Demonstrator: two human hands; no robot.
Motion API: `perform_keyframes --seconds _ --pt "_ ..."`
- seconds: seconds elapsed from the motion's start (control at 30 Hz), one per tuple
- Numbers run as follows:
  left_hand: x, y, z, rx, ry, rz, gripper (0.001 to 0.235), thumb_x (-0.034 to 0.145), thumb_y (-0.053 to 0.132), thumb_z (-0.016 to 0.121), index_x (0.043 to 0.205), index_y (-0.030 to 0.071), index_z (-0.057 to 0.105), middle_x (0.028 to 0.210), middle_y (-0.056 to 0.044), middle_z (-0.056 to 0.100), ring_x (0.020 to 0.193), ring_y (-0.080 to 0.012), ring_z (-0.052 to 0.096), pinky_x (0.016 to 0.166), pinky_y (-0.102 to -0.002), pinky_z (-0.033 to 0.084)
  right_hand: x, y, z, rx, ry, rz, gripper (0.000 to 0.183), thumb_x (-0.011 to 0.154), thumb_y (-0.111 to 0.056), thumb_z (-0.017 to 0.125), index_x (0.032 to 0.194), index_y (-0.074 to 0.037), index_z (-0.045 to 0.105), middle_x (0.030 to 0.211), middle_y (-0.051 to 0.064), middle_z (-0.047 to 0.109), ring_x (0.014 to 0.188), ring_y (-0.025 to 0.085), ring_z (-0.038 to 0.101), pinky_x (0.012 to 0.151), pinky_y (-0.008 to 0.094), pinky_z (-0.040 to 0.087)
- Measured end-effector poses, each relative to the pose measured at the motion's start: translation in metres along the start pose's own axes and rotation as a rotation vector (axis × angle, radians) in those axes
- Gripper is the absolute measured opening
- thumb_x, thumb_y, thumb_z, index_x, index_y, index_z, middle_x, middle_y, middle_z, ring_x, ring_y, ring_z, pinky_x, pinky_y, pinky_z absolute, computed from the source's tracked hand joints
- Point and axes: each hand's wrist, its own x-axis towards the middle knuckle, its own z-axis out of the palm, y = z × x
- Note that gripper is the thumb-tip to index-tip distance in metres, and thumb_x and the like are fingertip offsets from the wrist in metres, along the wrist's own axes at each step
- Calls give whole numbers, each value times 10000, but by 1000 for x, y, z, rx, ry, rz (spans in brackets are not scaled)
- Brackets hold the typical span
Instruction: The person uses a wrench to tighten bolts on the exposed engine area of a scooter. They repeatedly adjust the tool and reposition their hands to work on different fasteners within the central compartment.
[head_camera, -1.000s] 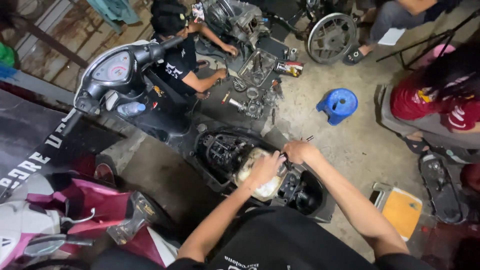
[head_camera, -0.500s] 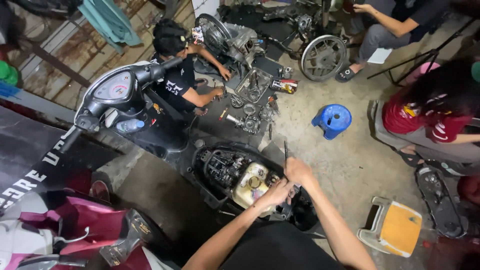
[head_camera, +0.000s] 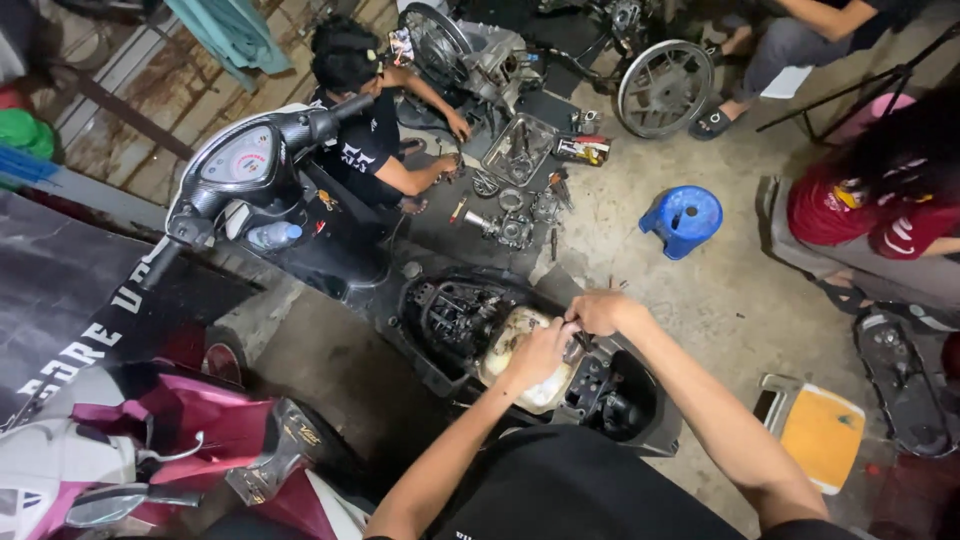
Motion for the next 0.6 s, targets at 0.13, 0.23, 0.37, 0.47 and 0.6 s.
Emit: perform_keyframes --seconds 0.13,0.23,0.37,0.47,0.6 --pt "-2 34 -12 -572 129 -50 615 1137 358 249 1064 -100 653 962 -363 679 1055 -509 660 931 -586 479 4 32 25 242 520 -75 591 746 -271 885 1292 -160 688 1288 206 604 1274 458 554 1062 509 527" --pt "33 -14 78 -720 123 -96 614 1147 382 253 860 -29 609 635 -170 605 735 -359 653 802 -482 523 15 44 70 509 1133 62 573 1008 -415 643 1393 -7 530 1166 260 559 1169 482 589 993 521 513" --pt "51 -2 114 -989 23 -244 549 1126 471 237 684 204 423 505 30 461 372 -99 451 339 -187 359 8 28 62 763 397 434 1011 939 -851 342 1335 39 612 1306 322 651 1308 457 574 1101 586 433" --pt "35 22 73 -851 -51 -204 491 1125 373 357 799 95 597 619 -151 664 495 -227 672 421 -382 538 60 53 88 624 398 243 693 1055 -516 389 1071 91 724 1073 372 704 1144 502 656 972 613 509" --pt "1 28 -1 -343 -47 -141 512 996 498 484 1024 61 750 1010 -230 741 1028 -419 702 836 -555 537 99 68 113 355 231 157 390 881 -293 581 984 36 764 988 310 739 1009 450 726 810 530 593"
